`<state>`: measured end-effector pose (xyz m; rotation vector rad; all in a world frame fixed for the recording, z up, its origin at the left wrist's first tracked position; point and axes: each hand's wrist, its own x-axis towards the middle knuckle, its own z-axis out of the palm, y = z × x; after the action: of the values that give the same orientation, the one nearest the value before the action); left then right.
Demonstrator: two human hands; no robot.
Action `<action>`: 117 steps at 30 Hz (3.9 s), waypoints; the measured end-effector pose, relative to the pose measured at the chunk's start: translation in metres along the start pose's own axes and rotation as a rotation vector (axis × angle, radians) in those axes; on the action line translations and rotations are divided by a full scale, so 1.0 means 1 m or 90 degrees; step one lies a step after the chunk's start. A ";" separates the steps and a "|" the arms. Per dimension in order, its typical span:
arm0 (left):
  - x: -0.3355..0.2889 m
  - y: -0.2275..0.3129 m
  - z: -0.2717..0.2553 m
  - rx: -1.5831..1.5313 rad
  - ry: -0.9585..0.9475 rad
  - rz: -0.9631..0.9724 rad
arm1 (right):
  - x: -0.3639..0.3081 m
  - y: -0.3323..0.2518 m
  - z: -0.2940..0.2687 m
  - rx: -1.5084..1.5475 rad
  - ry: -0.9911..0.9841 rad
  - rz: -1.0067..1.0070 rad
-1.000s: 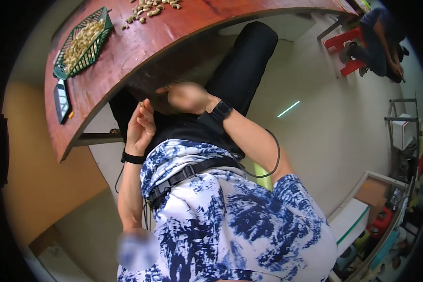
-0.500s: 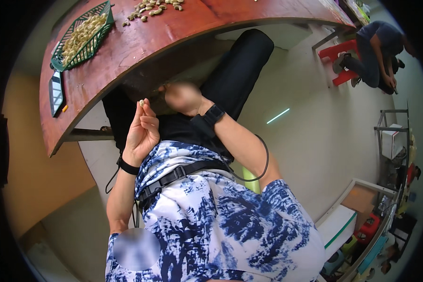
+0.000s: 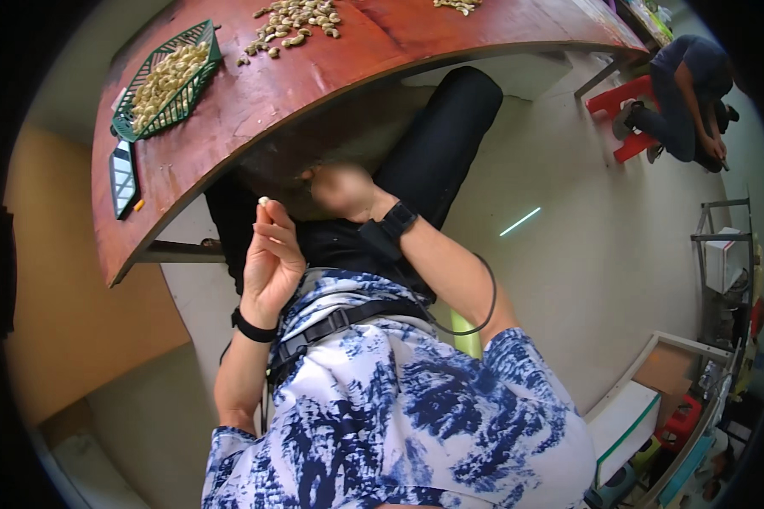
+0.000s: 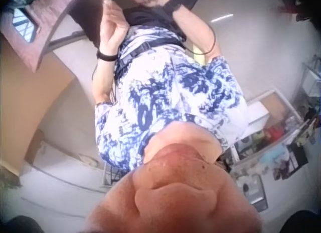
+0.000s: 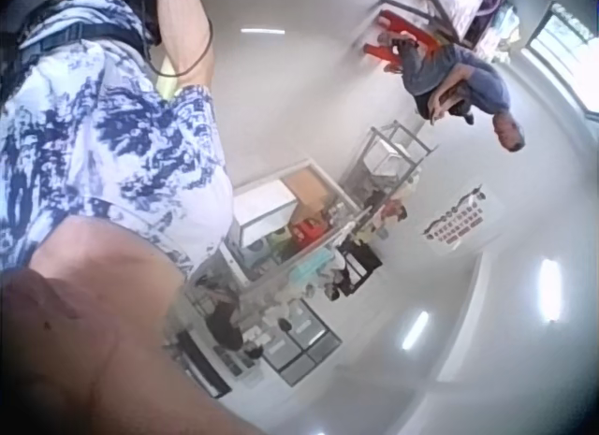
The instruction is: Shelling nuts using a hand-held cracking tool at a table.
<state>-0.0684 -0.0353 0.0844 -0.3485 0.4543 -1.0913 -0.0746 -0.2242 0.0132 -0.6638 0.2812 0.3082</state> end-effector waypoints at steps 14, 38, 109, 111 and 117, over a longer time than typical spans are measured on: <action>0.005 -0.017 -0.009 0.074 0.054 -0.017 | 0.000 -0.003 -0.006 -0.003 0.003 0.000; 0.069 0.087 0.222 0.503 -0.040 0.259 | -0.002 -0.003 -0.015 -0.093 0.028 0.015; 0.183 0.038 0.159 1.870 -0.465 0.946 | -0.013 -0.011 0.012 -0.175 0.072 -0.042; 0.179 0.032 0.155 1.899 -0.558 0.949 | -0.013 -0.010 0.009 -0.158 0.057 -0.033; 0.157 0.010 0.144 1.912 -0.620 0.926 | -0.017 -0.008 0.011 -0.130 0.055 -0.032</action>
<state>0.0740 -0.1659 0.1746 -2.5700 2.4188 -1.0966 -0.0855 -0.2258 0.0320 -0.8863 0.3175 0.2631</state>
